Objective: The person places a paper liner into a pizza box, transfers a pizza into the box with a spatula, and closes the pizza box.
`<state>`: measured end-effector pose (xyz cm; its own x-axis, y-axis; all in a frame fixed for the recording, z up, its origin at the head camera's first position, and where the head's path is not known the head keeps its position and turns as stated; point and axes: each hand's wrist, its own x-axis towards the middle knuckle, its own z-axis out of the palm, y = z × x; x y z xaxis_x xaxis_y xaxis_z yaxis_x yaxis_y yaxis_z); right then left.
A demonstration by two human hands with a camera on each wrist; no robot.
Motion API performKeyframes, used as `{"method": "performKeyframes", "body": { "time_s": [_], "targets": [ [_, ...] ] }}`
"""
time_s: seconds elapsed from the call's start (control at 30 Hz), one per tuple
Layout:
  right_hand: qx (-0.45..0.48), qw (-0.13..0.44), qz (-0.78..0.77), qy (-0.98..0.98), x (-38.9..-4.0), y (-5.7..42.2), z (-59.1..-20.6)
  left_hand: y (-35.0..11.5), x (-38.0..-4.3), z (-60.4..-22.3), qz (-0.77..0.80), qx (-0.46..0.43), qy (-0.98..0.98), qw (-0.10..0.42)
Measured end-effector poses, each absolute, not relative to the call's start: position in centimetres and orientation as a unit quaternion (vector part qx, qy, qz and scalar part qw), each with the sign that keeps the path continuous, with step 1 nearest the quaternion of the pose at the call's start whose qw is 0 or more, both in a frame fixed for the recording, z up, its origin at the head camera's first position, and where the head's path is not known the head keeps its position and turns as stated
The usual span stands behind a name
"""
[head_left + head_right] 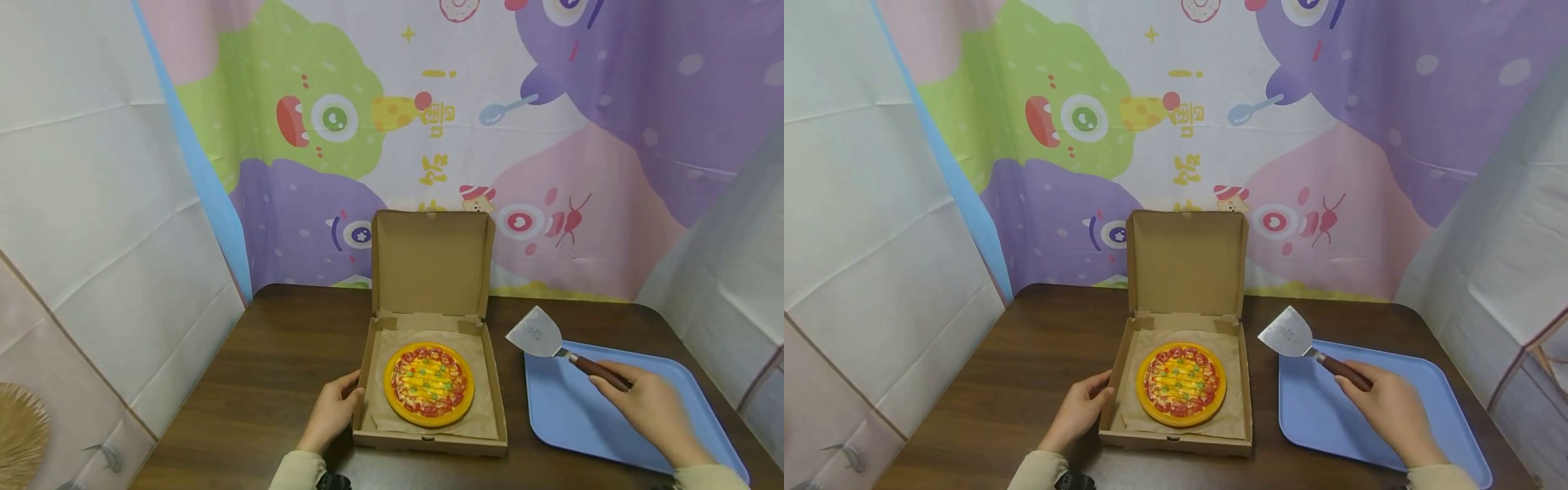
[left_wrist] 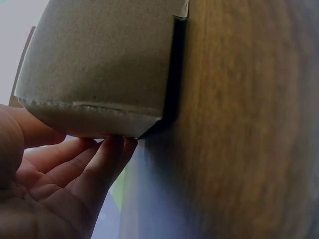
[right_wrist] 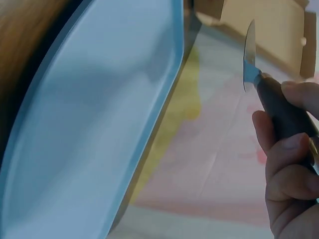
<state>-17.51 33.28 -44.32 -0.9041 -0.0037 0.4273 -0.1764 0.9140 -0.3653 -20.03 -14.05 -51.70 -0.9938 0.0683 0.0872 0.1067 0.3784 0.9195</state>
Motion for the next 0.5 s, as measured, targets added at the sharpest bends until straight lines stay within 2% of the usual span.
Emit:
{"method": "performKeyframes", "body": {
  "time_s": [0.13,0.37,0.5],
  "targets": [
    [0.030,0.206,0.198,-0.958,-16.7,35.5,-44.3,-14.1,-20.0,-51.7,-0.552,-0.052,-0.832,0.018],
    [-0.026,0.152,0.171,-0.973,-15.3,39.0,-44.1,-14.1,-20.0,-51.7,-0.547,-0.052,-0.835,0.020],
    [-0.043,0.151,0.157,-0.975,-14.7,41.0,-44.8,-14.1,-20.0,-51.7,-0.547,-0.053,-0.835,0.020]
  ]
}}
